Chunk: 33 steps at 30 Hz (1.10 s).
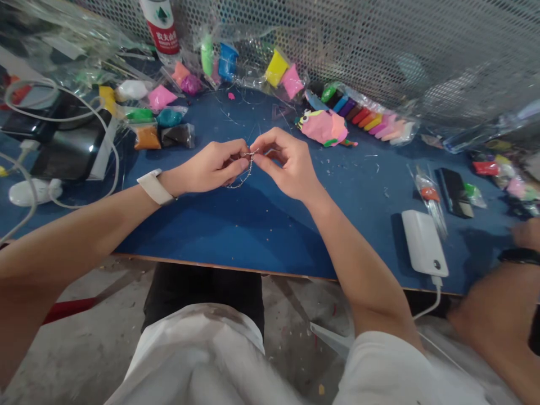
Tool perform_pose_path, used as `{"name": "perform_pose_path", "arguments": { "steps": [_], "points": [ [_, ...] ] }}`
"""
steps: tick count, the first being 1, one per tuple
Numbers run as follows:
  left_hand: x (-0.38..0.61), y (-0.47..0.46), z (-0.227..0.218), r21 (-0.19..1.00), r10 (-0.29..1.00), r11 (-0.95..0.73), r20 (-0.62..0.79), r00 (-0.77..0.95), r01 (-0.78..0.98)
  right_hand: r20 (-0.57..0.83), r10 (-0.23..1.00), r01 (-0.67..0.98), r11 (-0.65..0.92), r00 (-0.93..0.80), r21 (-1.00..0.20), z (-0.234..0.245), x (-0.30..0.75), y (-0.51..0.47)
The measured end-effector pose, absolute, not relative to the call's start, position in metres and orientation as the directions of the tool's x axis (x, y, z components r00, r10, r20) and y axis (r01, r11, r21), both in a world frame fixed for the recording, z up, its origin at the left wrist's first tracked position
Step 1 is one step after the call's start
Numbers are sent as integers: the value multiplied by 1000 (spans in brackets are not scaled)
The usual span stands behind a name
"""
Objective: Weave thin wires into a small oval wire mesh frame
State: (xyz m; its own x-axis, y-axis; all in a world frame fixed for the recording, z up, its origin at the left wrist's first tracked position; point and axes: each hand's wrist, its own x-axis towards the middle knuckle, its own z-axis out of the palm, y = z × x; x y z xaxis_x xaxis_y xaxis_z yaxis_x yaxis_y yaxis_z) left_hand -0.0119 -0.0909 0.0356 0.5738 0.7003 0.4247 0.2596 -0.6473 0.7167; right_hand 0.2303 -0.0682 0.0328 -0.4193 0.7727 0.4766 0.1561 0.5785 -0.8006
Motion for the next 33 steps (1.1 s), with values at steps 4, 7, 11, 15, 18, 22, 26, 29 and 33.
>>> {"name": "perform_pose_path", "arguments": {
  "steps": [4, 7, 11, 15, 18, 22, 26, 29, 33],
  "points": [
    [-10, -87, 27, 666, 738, -658, 477, 478, 351, 437, 810, 94, 508, -390, -856, 26, 225, -64],
    [-9, -84, 19, 629, 741, -667, 504, 443, 400, 419, 834, 75, 473, -358, -878, 21, 218, -65],
    [-8, -83, 15, 622, 739, -670, 511, 439, 405, 404, 846, 54, 448, -348, -892, 15, 211, -69],
    [-7, -86, 17, 633, 748, -660, 507, 428, 404, 409, 850, 18, 439, -331, -898, 14, 208, -70],
    [-6, -86, 17, 626, 755, -653, 498, 426, 426, 388, 860, 31, 421, -332, -906, 12, 208, -68],
    [-6, -85, 14, 593, 742, -671, 528, 415, 446, 365, 878, 31, 393, -309, -919, 7, 206, -69],
    [-5, -85, 9, 574, 727, -687, 557, 403, 446, 405, 879, 43, 429, -251, -902, 2, 200, -73],
    [-4, -85, 7, 582, 724, -690, 567, 393, 430, 453, 869, 73, 473, -198, -878, 4, 196, -79],
    [-5, -85, 6, 639, 742, -670, 558, 372, 378, 488, 849, 69, 509, -201, -858, 10, 193, -86]
  ]
}}
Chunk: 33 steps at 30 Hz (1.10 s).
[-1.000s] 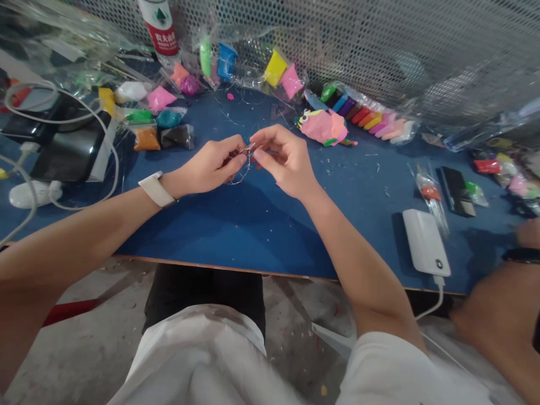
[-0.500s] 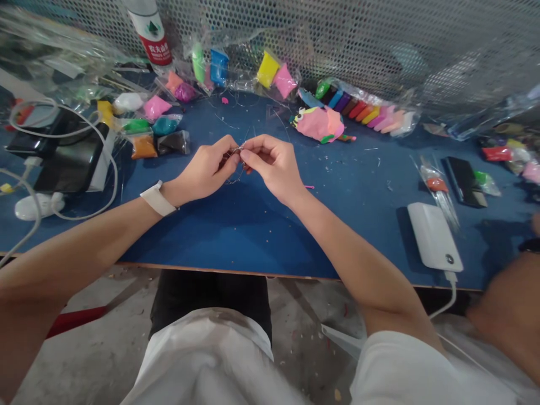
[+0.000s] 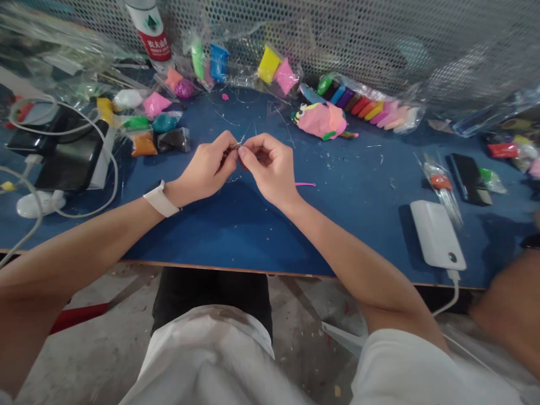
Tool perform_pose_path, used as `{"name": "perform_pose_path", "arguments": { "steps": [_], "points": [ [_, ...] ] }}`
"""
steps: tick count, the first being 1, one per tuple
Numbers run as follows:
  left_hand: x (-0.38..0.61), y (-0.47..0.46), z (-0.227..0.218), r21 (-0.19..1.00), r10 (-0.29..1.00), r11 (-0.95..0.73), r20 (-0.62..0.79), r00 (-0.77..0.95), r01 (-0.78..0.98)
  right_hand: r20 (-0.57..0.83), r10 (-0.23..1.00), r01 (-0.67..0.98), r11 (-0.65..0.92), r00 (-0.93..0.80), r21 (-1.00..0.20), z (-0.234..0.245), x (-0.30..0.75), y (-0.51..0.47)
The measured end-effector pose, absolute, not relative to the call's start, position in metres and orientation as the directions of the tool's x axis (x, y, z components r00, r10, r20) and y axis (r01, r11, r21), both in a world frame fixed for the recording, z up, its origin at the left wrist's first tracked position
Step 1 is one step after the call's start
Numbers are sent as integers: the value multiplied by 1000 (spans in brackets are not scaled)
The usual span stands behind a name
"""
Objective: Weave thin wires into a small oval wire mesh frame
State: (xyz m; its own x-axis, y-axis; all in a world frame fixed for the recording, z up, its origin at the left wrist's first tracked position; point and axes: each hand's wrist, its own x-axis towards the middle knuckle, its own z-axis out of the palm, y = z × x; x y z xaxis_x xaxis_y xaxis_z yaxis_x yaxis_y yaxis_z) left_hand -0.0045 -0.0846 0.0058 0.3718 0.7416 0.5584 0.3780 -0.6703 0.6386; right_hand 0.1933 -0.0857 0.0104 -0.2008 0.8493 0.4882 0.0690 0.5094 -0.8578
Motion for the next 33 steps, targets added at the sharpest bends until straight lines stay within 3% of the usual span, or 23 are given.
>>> {"name": "perform_pose_path", "arguments": {
  "steps": [9, 16, 23, 33],
  "points": [
    [-5, -80, 4, 843, 785, -523, 419, 456, 126, 493, 837, 117, 528, -237, -841, 17, 204, -77],
    [1, -79, -5, 887, 843, -447, 376, 386, 113, 465, 849, 89, 498, -250, -863, 8, 203, -71],
    [-2, -79, 4, 956, 845, -295, 258, 468, 5, 457, 846, 98, 497, -274, -862, 9, 205, -70],
    [-1, -82, 13, 961, 842, -274, 216, 495, 48, 459, 845, 133, 507, -275, -852, 14, 205, -72]
  ]
}}
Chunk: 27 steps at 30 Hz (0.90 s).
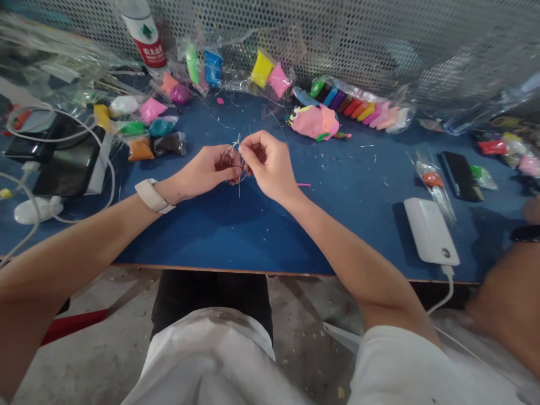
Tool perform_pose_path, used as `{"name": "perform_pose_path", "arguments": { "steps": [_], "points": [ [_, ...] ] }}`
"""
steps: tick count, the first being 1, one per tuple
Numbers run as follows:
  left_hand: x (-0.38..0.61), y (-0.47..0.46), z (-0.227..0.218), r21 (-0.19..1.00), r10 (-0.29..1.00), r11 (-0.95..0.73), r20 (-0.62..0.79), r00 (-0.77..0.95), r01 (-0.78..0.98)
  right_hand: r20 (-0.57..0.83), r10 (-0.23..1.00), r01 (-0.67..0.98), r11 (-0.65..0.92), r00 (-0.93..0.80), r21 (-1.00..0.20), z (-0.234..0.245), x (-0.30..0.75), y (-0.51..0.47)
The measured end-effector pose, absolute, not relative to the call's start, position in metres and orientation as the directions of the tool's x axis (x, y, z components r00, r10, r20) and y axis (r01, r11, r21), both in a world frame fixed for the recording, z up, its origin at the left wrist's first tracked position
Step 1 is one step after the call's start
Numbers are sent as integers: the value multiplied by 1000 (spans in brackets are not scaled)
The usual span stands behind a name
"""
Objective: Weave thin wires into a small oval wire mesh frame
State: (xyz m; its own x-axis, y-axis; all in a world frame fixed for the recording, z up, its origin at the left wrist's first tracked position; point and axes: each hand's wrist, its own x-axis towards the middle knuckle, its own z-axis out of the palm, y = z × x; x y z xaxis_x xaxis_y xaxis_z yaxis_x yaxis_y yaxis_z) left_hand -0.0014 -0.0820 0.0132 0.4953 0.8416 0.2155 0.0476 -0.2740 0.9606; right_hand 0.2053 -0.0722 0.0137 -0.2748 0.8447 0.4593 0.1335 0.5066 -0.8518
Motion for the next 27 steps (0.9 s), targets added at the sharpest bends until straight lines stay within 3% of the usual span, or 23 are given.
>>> {"name": "perform_pose_path", "arguments": {
  "steps": [9, 27],
  "points": [
    [-1, -85, 19, 967, 852, -246, 181, 491, 71, 436, 844, 160, 499, -313, -852, 16, 208, -72],
    [6, -89, 8, 931, 883, -344, 276, 380, 122, 408, 862, 131, 461, -300, -878, 16, 205, -70]
  ]
}}
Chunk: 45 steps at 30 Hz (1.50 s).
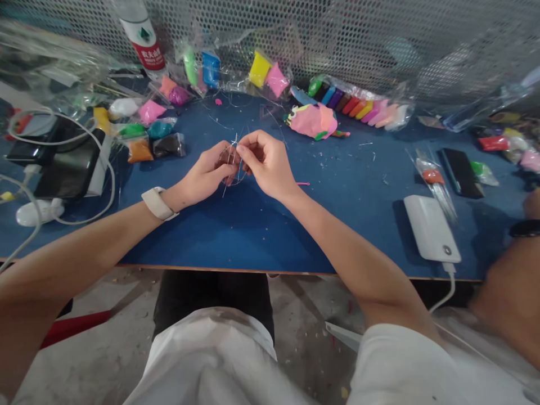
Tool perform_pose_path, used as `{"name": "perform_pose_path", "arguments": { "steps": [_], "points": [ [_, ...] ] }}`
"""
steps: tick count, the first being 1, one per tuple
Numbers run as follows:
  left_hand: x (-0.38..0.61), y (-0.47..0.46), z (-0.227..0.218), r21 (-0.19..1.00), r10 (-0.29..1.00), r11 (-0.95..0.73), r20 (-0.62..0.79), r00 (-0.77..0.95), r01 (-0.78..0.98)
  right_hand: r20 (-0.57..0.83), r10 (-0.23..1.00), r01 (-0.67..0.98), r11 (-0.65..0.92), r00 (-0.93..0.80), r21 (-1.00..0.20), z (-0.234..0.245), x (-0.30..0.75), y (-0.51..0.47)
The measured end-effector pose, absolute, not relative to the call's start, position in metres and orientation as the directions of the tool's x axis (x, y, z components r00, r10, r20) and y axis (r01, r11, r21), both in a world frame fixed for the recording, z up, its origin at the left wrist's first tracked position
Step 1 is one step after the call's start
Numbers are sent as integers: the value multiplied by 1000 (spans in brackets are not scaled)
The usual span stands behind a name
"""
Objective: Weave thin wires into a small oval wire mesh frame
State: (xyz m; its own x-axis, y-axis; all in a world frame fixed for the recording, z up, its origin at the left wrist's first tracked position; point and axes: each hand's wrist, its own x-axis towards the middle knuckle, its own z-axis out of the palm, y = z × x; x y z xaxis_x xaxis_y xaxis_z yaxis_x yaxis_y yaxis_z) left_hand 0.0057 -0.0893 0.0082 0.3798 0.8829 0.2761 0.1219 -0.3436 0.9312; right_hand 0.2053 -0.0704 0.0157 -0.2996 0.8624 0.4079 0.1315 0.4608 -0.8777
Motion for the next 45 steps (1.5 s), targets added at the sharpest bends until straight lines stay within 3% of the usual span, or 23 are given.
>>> {"name": "perform_pose_path", "arguments": {
  "steps": [12, 26, 45],
  "points": [
    [4, -95, 10, 866, 888, -450, 408, 213, 219, 457, 848, 122, 501, -267, -857, 16, 201, -75],
    [4, -94, 14, 820, 862, -503, 454, 223, 274, 510, 829, 169, 550, -229, -818, 12, 202, -80],
    [2, -92, 18, 840, 853, -495, 421, 309, 223, 511, 811, 231, 575, -284, -785, 13, 208, -76]
  ]
}}
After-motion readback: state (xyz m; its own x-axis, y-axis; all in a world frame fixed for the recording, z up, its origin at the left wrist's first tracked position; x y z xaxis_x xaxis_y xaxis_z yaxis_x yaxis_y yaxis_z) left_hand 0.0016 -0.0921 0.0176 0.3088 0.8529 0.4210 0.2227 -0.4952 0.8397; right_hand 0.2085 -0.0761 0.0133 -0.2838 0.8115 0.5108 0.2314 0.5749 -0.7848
